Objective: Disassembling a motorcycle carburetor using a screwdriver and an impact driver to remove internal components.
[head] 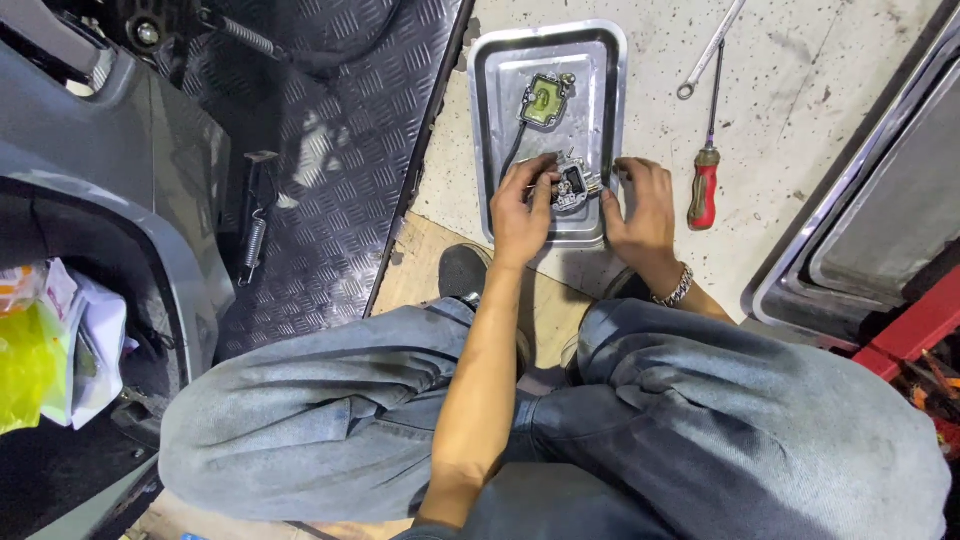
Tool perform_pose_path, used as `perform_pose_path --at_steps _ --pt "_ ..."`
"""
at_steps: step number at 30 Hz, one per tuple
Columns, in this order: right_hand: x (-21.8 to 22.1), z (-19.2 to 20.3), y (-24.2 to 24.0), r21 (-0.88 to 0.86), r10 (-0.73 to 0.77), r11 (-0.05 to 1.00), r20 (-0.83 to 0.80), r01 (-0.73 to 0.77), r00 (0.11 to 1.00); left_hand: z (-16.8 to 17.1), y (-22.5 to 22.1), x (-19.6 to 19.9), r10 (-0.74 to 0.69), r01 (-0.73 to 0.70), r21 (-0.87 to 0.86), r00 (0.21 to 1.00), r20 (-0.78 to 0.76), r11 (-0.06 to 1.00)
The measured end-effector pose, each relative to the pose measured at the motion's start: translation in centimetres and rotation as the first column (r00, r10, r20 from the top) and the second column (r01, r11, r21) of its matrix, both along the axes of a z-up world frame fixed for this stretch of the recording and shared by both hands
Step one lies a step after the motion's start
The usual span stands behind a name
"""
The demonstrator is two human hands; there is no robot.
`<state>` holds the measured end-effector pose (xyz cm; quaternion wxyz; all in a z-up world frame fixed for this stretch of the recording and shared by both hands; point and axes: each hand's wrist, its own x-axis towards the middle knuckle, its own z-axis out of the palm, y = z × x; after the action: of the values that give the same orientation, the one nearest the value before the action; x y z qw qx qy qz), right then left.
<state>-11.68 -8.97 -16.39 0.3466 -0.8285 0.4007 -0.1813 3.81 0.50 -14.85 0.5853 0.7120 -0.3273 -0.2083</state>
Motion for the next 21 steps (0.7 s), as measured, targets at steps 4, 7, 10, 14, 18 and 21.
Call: perform_pose_path --at_steps 4,7,10,14,18,21 --pt "-0.1 -0.2 0.1 0.004 0.056 0.998 -0.018 -0.056 0.998 -0.8 0.2 0.0 0.046 -0.061 -0.046 0.959 -0.279 0.997" --pt "-0.2 0.4 -0.1 0.003 0.064 0.998 -0.027 -0.063 0.998 -2.3 0.1 0.0 0.076 -0.112 -0.069 0.914 -0.398 0.991" --pt "-0.3 0.6 -0.3 0.035 0.067 0.997 -0.069 -0.065 0.995 -3.6 0.2 -0.1 0.101 -0.152 -0.076 0.883 -0.458 0.985" --pt "-0.2 2.1 -0.9 0.02 0.043 0.999 -0.053 -0.042 0.998 -2.9 0.0 0.4 0.095 -0.169 -0.098 0.849 -0.519 0.981" --pt "-0.5 4.7 -2.9 0.047 -0.001 0.999 0.039 -0.001 0.999 -0.2 -0.9 1.9 -0.002 -0.128 -0.164 0.783 -0.622 0.978" --pt "-1.1 5.9 -4.5 0.182 -0.072 0.981 0.05 0.062 0.996 2.6 -1.8 3.4 -0.023 -0.037 -0.076 0.747 -0.665 0.996"
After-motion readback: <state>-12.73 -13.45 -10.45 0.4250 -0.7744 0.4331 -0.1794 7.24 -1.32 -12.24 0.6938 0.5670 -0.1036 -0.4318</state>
